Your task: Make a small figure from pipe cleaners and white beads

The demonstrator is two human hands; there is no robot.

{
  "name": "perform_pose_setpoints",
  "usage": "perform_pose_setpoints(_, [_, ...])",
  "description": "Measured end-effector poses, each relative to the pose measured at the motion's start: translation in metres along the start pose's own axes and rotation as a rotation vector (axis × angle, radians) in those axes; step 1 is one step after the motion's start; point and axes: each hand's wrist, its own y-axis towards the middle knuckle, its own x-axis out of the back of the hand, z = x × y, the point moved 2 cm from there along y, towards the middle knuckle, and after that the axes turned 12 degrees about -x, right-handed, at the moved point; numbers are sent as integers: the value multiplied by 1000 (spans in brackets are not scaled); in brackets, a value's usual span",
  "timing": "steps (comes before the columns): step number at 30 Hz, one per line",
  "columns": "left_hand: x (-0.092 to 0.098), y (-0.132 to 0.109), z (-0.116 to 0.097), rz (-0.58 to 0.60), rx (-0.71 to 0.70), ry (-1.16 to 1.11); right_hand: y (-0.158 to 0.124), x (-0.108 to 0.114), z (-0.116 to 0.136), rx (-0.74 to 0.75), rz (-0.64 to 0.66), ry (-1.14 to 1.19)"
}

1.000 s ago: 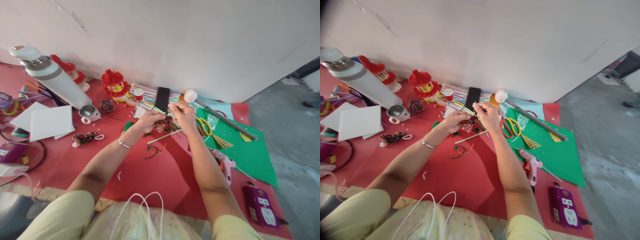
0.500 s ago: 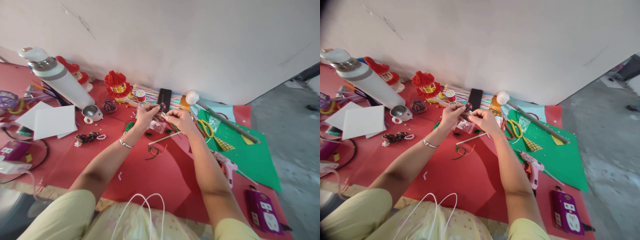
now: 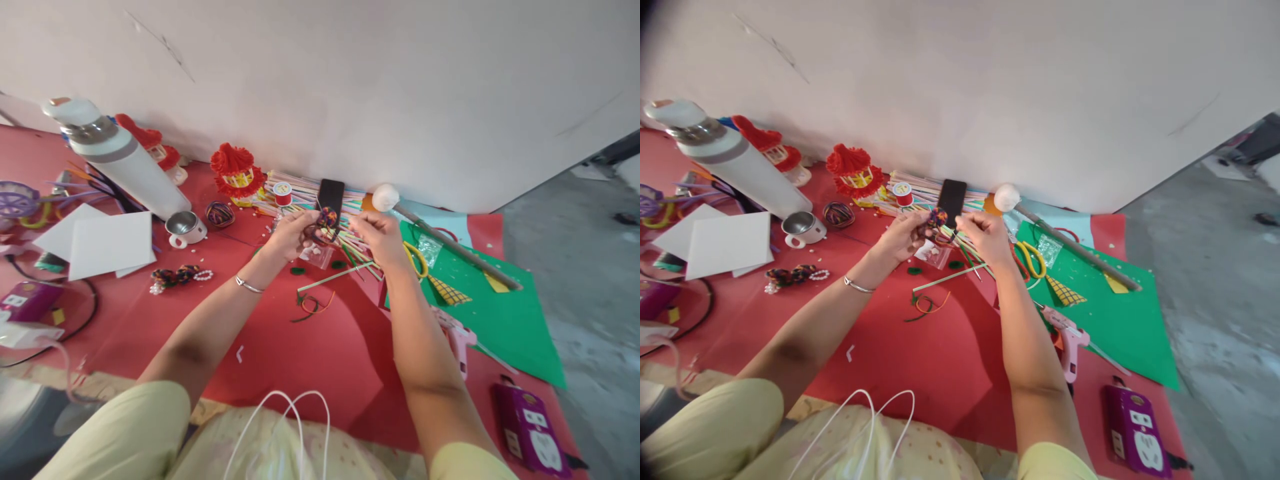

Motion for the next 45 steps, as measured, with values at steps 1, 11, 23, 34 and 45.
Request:
perform_pose_setpoints(1, [-1,-2,3,23,1,57,1,-1,0,38,-79,28])
perform_pose_setpoints(11, [-10,-10,23,219,254,162,-4,-16,4,156,-58,-132])
perform_pose_setpoints(23, [-17,-24,37,407,372,290,12,7,-18,31,-365,270])
perform_pose_setpoints(34, [-9,-15,30,306,352,288,23,32,-26,-183,-239,506])
perform_pose_setpoints(45, [5,1,8,50,38,116,9,-4,-5,-239,80,629])
